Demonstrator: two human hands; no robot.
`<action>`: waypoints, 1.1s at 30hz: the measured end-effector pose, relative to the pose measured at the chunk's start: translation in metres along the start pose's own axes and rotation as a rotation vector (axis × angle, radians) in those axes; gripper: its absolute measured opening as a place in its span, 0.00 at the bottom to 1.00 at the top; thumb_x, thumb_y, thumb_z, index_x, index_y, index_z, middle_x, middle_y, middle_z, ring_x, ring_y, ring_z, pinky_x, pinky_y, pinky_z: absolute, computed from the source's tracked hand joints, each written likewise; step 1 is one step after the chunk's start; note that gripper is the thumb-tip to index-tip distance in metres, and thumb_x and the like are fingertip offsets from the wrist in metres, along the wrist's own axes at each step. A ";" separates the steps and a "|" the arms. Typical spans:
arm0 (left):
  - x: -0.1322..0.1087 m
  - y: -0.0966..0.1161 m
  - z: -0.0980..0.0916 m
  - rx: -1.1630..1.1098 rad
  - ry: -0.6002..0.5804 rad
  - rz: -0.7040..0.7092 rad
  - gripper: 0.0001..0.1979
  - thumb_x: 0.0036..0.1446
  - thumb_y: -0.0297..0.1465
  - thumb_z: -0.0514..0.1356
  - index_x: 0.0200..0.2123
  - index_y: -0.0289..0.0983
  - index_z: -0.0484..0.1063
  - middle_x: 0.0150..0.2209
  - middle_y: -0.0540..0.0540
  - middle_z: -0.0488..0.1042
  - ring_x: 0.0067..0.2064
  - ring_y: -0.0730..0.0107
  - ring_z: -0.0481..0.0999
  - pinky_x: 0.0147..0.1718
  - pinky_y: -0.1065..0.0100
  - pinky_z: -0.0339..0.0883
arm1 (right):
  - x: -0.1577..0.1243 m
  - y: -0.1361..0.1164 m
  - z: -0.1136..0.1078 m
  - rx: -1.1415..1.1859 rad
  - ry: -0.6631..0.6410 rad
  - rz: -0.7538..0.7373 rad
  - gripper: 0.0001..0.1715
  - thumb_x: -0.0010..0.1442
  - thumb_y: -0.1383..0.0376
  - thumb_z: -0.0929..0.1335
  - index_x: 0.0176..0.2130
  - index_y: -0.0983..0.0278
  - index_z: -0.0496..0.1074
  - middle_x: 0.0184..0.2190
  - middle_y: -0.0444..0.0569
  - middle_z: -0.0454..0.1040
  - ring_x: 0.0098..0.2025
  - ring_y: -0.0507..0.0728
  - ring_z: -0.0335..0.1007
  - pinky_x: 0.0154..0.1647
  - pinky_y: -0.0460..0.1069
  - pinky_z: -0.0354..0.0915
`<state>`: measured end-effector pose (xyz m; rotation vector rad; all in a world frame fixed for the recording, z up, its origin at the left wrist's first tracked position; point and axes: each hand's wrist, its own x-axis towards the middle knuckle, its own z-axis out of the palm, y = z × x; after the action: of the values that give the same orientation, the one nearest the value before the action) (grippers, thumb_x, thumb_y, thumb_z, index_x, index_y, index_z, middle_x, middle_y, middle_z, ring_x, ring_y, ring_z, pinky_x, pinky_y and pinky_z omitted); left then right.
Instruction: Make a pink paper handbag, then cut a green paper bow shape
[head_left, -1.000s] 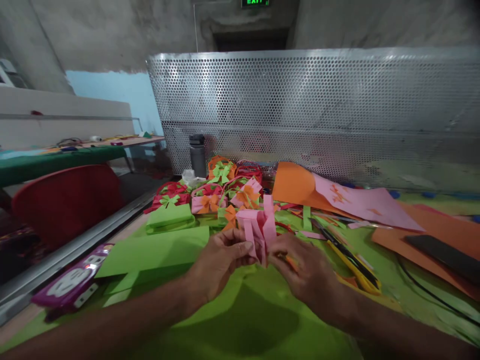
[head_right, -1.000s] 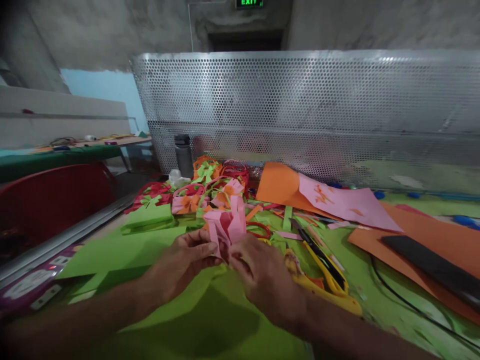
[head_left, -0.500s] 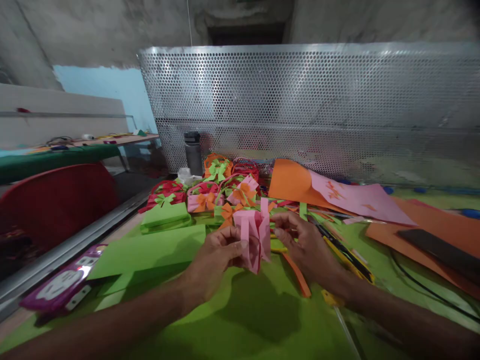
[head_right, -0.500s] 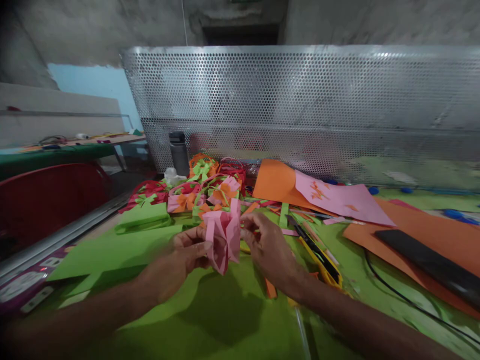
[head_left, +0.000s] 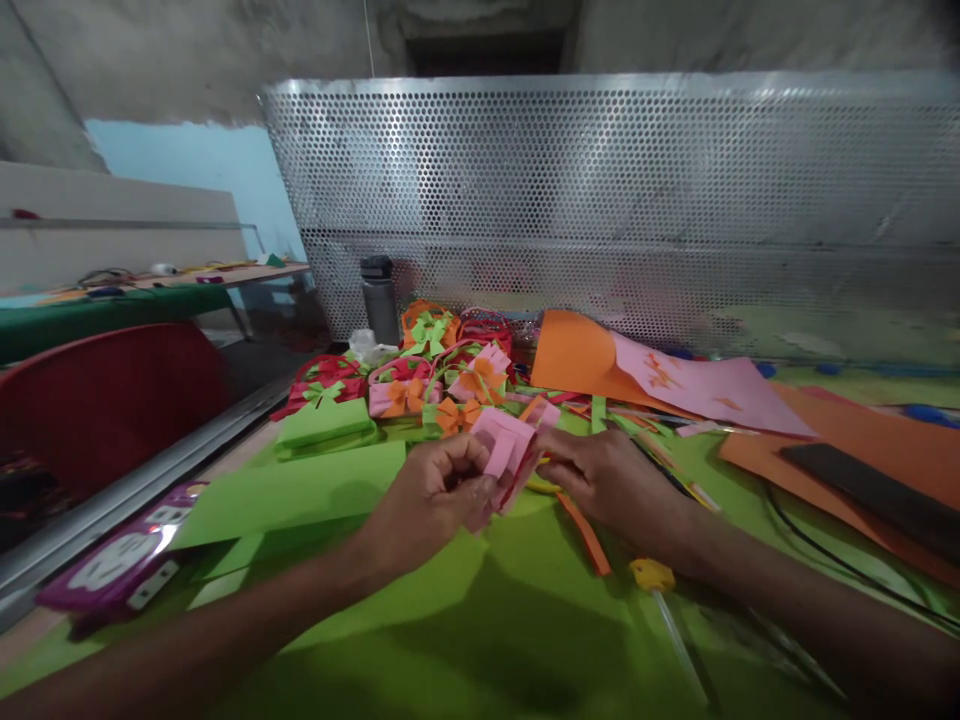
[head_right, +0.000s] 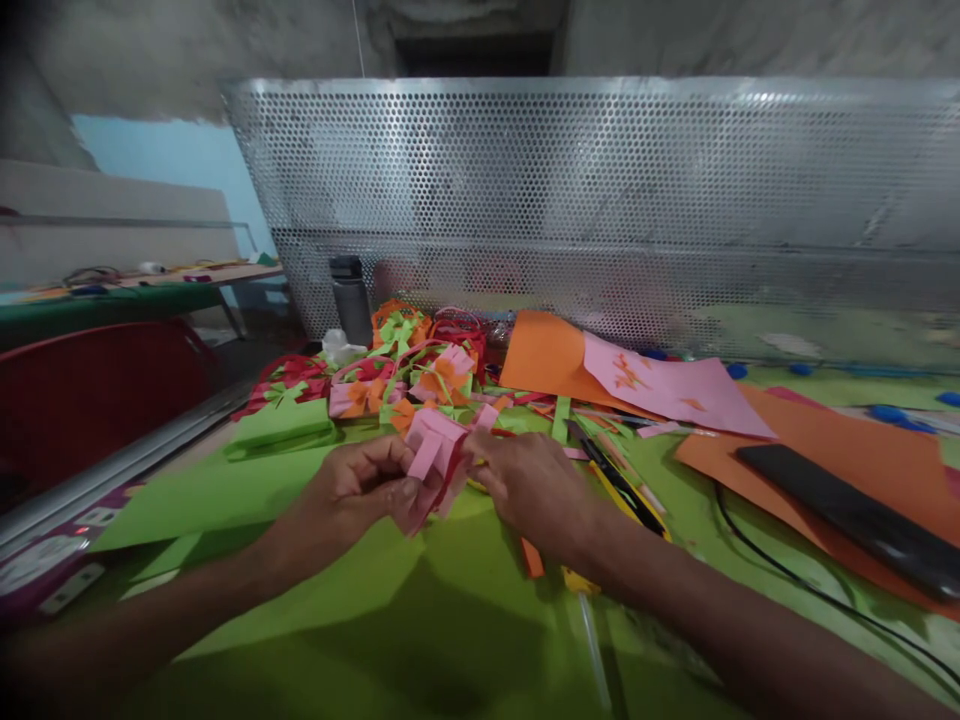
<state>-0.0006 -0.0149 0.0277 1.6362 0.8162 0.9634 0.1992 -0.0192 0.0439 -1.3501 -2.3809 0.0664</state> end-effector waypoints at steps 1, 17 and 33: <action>0.000 0.000 -0.001 0.003 -0.004 0.005 0.05 0.52 0.31 0.59 0.27 0.34 0.68 0.25 0.50 0.68 0.25 0.75 0.66 0.24 0.73 0.60 | 0.000 0.000 0.000 0.016 -0.001 -0.008 0.06 0.58 0.70 0.62 0.33 0.63 0.69 0.22 0.42 0.72 0.20 0.49 0.62 0.23 0.44 0.51; -0.001 -0.003 0.002 0.246 0.043 0.090 0.06 0.53 0.27 0.54 0.25 0.35 0.65 0.22 0.51 0.67 0.23 0.75 0.64 0.23 0.73 0.56 | -0.003 -0.004 0.001 0.136 0.001 0.001 0.11 0.58 0.69 0.64 0.26 0.64 0.71 0.21 0.43 0.72 0.21 0.50 0.63 0.23 0.44 0.52; 0.000 -0.009 0.008 0.229 -0.072 0.071 0.11 0.56 0.28 0.52 0.28 0.33 0.73 0.27 0.48 0.72 0.30 0.70 0.69 0.30 0.72 0.61 | -0.013 -0.010 0.022 -0.028 0.359 -0.064 0.10 0.53 0.72 0.61 0.23 0.66 0.68 0.15 0.43 0.64 0.18 0.49 0.58 0.23 0.46 0.49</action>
<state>0.0059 -0.0166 0.0181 1.8962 0.8490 0.8795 0.1886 -0.0315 0.0216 -1.1827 -2.1248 -0.2111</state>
